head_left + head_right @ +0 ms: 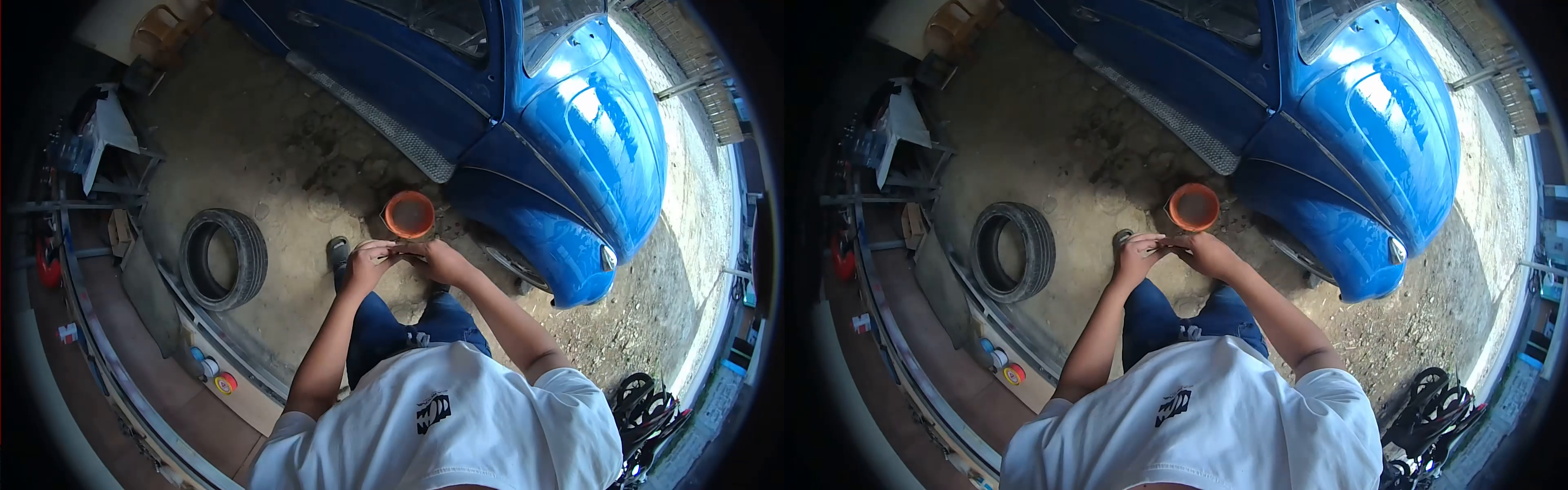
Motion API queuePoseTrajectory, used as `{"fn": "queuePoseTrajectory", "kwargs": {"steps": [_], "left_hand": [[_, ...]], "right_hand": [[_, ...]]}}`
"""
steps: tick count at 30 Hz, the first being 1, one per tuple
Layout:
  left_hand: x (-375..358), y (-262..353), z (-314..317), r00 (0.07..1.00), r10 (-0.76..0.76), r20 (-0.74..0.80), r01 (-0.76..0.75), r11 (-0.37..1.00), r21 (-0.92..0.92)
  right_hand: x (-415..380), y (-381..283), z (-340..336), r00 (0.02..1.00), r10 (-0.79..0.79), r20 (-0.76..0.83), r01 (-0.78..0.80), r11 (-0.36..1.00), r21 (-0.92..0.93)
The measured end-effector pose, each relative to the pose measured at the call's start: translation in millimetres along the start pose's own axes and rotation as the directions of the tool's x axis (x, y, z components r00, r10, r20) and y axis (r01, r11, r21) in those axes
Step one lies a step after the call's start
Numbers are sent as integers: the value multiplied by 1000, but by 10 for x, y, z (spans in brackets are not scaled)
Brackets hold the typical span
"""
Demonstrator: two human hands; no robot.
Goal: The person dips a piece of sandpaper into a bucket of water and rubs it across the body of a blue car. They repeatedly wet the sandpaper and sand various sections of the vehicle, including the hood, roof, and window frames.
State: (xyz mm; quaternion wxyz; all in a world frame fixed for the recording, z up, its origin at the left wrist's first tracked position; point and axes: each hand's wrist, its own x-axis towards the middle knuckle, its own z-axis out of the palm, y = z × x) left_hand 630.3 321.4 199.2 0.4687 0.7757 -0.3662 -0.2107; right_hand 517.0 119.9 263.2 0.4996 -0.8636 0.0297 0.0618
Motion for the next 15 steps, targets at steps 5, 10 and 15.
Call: {"fn": "queuePoseTrajectory", "kwargs": {"steps": [5, 10, 15], "left_hand": [[765, -1437, 210, 967, -40, 250, 53, 997, -47], [1216, -3024, 611, 797, -389, 462, 364, 920, 147], [1442, -4358, 1257, 783, -421, 458, 416, 902, 118]], "right_hand": [[572, 1055, 618, 925, 363, -109, -336, 919, 208], [932, 3035, 1874, 545, 777, -315, -513, 606, 608], [1494, 5066, 2857, 541, 748, -385, -722, 648, 243]]}}
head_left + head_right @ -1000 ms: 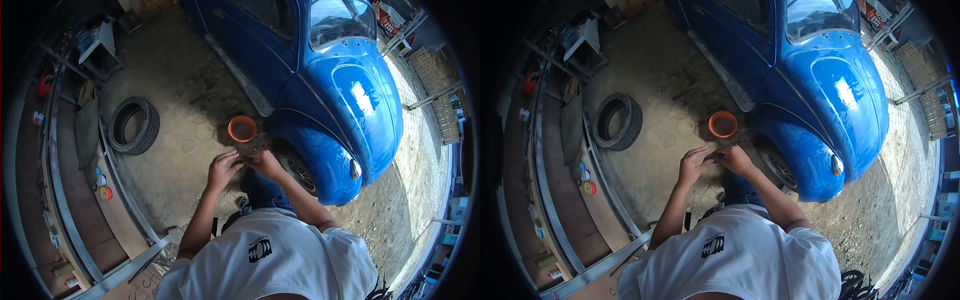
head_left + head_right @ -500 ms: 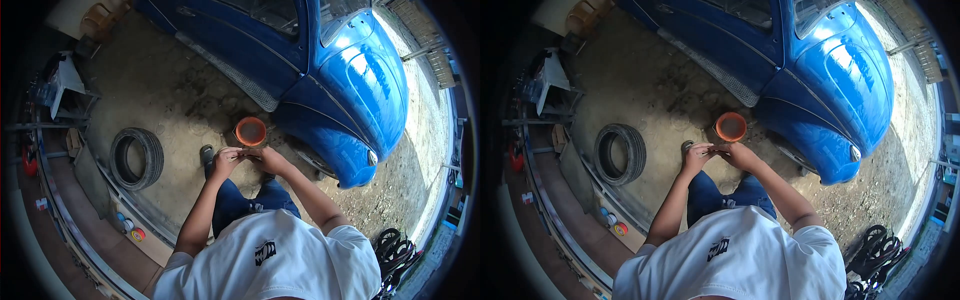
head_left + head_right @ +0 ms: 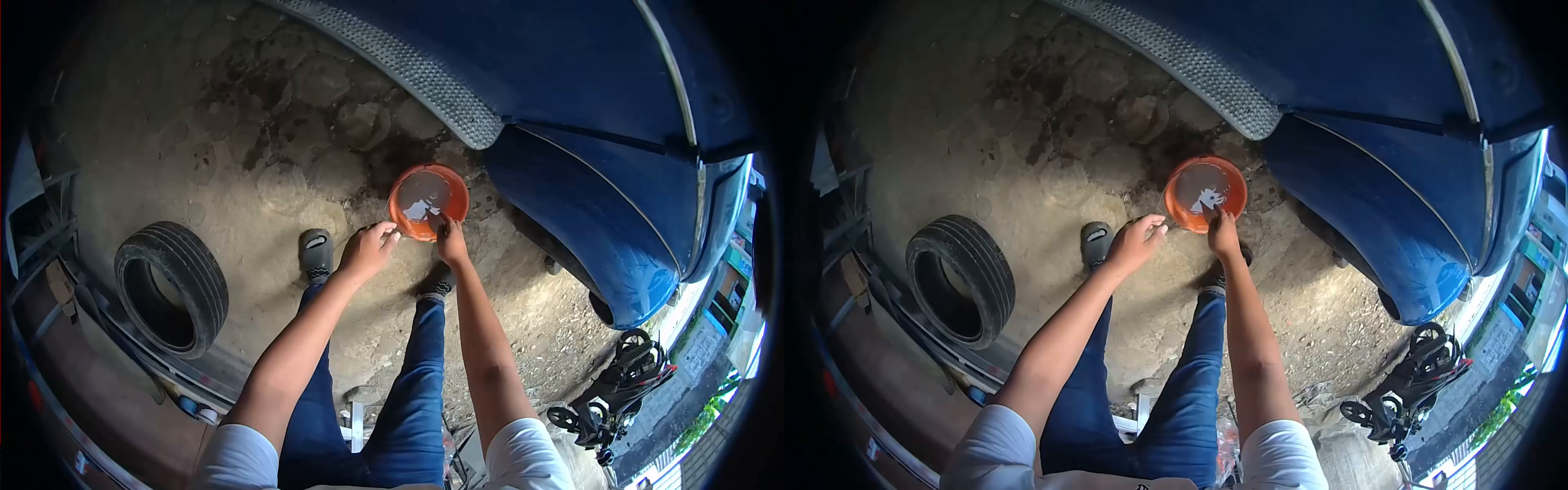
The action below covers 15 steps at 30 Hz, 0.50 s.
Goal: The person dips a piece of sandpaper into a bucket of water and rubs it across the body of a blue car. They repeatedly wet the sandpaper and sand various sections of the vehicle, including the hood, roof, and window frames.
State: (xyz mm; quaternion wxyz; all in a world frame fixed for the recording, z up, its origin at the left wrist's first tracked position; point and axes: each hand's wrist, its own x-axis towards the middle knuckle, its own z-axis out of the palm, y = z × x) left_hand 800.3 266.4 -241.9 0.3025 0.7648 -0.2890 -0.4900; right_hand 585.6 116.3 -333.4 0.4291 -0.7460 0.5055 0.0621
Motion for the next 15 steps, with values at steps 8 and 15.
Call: {"fn": "queuePoseTrajectory", "kwargs": {"steps": [8, 15], "left_hand": [[644, -845, 611, 998, -24, 59, 29, 995, -92], [839, -734, 963, 993, 58, 105, -54, 998, -33]], "right_hand": [[976, 442, 1111, 928, -369, -52, 285, 792, -539], [1162, 1019, 1473, 996, -2, 90, 54, 818, -573]]}}
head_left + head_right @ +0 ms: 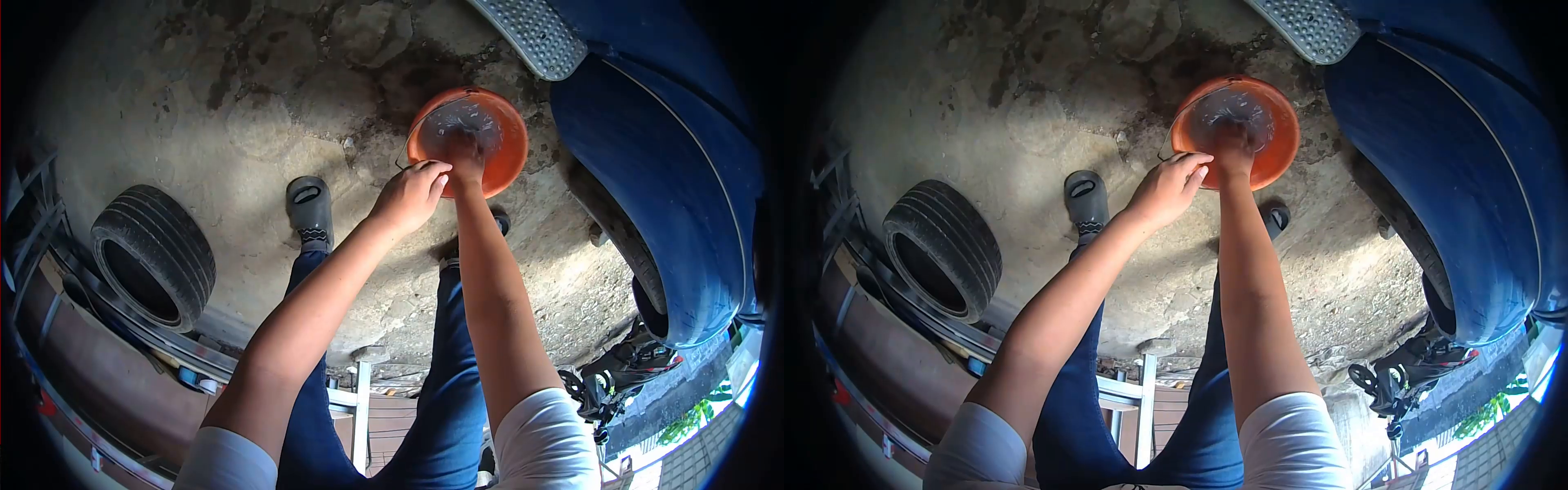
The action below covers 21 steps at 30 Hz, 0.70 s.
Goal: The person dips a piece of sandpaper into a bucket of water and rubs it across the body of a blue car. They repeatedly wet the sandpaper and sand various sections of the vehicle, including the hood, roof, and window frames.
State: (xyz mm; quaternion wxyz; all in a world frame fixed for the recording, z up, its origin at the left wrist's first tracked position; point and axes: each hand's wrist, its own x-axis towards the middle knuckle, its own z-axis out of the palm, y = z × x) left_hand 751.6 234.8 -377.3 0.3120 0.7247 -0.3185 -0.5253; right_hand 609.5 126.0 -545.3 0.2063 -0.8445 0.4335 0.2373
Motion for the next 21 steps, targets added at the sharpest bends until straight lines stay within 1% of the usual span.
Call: {"fn": "queuePoseTrajectory", "kwargs": {"steps": [2, 3, 4, 5, 7, 8, 10, 11, 12, 13, 14, 16, 18, 19, 20, 21], "left_hand": [[121, -121, 211, 994, 93, -52, -91, 995, 29], [212, -121, 246, 997, 73, -24, -72, 997, 21], [279, -118, 277, 1000, 22, -9, -22, 999, 41], [338, -101, 306, 1000, -27, 5, 27, 998, 61], [462, -57, 348, 993, -115, 30, 113, 990, 81], [500, -44, 373, 983, -179, 36, 178, 983, 47], [554, -127, 474, 987, -157, -20, 154, 983, -103], [558, -102, 501, 976, -207, -64, 187, 953, -240], [547, -49, 544, 965, -248, -89, 199, 907, -372], [559, -59, 571, 964, -241, -111, 163, 868, -470], [511, 144, 520, 947, -308, -95, 209, 811, -546], [434, 490, 353, 953, -303, -26, 223, 754, -618], [289, 1125, 97, 897, -419, 141, 394, 612, -685], [278, 1274, 63, 911, -358, 204, 376, 518, -768], [242, 1444, 109, 929, -327, 175, 343, 575, -743], [209, 1769, 116, 947, -284, 151, 303, 633, -713]], "right_hand": [[33, 102, 24, 998, -20, 62, 16, 998, 64], [17, 141, 1, 995, -29, 93, 21, 995, 95], [6, 195, -37, 992, -39, 123, 24, 992, 124], [-4, 236, -81, 990, -37, 134, 4, 970, 243], [-80, 211, -278, 988, -39, 153, -37, 885, 464], [-131, 225, -391, 987, -40, 154, -42, 868, 495], [-210, 253, -618, 988, -54, 145, -36, 831, 555], [-287, 259, -611, 996, -37, 82, -35, 676, 736], [-399, 274, -631, 1000, -1, 15, -12, 482, 876], [-571, 156, -996, 995, 73, 68, -87, 317, 945], [-796, 22, -1420, 982, 134, 136, -154, 130, 980], [-1109, -13, -1905, 956, 97, 278, -255, -196, 947], [-1411, 15, -2394, 941, 26, 337, -280, -497, 821], [-1535, 52, -2569, 952, 38, 305, -232, -560, 795], [-1637, 149, -2675, 958, -4, 287, -211, -687, 696], [-1725, 237, -2803, 974, -31, 225, -161, -794, 586]]}}
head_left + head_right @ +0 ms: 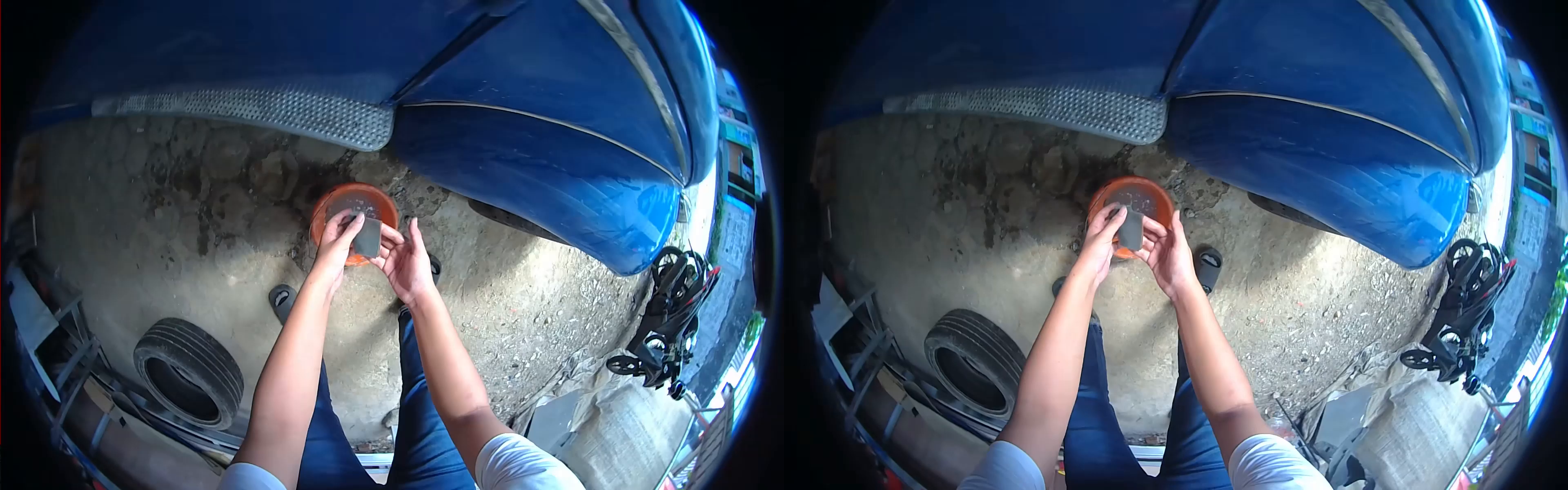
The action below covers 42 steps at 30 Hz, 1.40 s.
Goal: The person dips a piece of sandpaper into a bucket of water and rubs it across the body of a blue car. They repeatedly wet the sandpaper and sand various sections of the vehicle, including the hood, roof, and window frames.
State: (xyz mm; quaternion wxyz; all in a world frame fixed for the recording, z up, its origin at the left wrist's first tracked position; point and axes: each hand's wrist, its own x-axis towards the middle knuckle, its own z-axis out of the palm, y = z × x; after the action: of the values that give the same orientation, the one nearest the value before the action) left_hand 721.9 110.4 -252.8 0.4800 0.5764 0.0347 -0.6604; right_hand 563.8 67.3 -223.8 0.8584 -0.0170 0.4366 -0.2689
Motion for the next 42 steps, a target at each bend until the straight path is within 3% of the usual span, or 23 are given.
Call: {"fn": "queuePoseTrajectory", "kwargs": {"steps": [2, 5, 7, 9, 10, 11, 12, 13, 15, 17, 18, 20, 21, 22, 23, 25, 27, 28, 30, 31, 34, 37, 42], "left_hand": [[-222, 278, 508, 989, 134, 65, -140, 985, 99], [-561, 611, 1389, 920, 290, 264, -366, 875, 317], [-821, 956, 2035, 819, 414, 398, -568, 480, 669], [-922, 1140, 2600, 703, 440, 559, -711, 424, 561], [-993, 1290, 2874, 607, 391, 692, -795, 271, 543], [-1075, 1461, 3160, 577, 320, 751, -817, 232, 528], [-1130, 1614, 3430, 496, 356, 792, -859, 68, 508], [-1171, 1782, 3715, 404, 381, 832, -876, -101, 472], [-1228, 2229, 4343, 193, 304, 933, -904, -314, 290], [-1208, 2559, 4957, 136, 72, 988, -978, -152, 146], [-1192, 2651, 5218, 204, -52, 978, -967, -164, 193], [-1261, 2647, 5597, 232, -181, 956, -970, -122, 213], [-1292, 2614, 5744, 246, -239, 939, -969, -98, 229], [-1275, 2543, 5796, 304, -243, 921, -946, 33, 321], [-1270, 2515, 5832, 324, -269, 907, -941, 8, 339], [-1291, 2542, 5907, 364, -312, 878, -927, -34, 373], [-1198, 2641, 6013, 302, -287, 909, -953, -63, 296], [-1147, 2781, 6101, 185, -368, 911, -954, -289, 78], [-1088, 2876, 6290, 14, -508, 861, -707, -614, -351], [-1083, 2847, 6386, 38, -570, 821, -529, -708, -468], [-877, 2815, 6430, 113, -579, 807, -524, -725, -447], [-825, 2824, 6447, 59, -506, 861, -615, -697, -368], [-764, 2789, 6402, -22, -533, 846, -503, -725, -470]], "right_hand": [[-160, -209, -19, 991, -95, 91, 77, 981, 181], [-556, -716, 519, 905, -403, -139, 409, 913, 13], [-795, -1164, 809, 817, -572, -74, 576, 817, 38], [-1100, -1669, 1117, 754, -657, -25, 652, 743, 149], [-1172, -1883, 1204, 683, -728, -50, 725, 668, 171], [-1218, -2106, 1261, 608, -790, -78, 787, 587, 190], [-1261, -2346, 1277, 556, -830, -31, 781, 510, 362], [-1385, -2619, 1367, 525, -844, -109, 831, 481, 279], [-1426, -3058, 1320, 487, -869, -88, 781, 388, 488], [-1599, -3442, 1324, 504, -857, -110, 729, 354, 585], [-1635, -3578, 1289, 488, -866, -108, 690, 307, 656], [-1702, -3723, 1265, 483, -869, -108, 538, 198, 819], [-1727, -3728, 1248, 480, -872, -101, 569, 222, 792], [-1795, -3728, 1253, 478, -870, -122, 554, 192, 810], [-1837, -3745, 1247, 477, -867, -144, 544, 162, 823], [-1776, -3813, 1196, 489, -833, -258, 683, 183, 707], [-1748, -3896, 1092, 420, -857, -299, 798, 192, 571], [-1653, -3942, 1054, 329, -886, -327, 896, 183, 405], [-1468, -3955, 952, 136, -934, -330, 969, 195, -152], [-1381, -3915, 902, 44, -956, -290, 841, 191, -506], [-925, -3658, 1088, 50, -969, -241, 781, 189, -596], [-714, -3523, 1255, -18, -959, -282, 777, 164, -608], [-880, -4597, 672, -221, -885, -410, 650, 180, -738]]}}
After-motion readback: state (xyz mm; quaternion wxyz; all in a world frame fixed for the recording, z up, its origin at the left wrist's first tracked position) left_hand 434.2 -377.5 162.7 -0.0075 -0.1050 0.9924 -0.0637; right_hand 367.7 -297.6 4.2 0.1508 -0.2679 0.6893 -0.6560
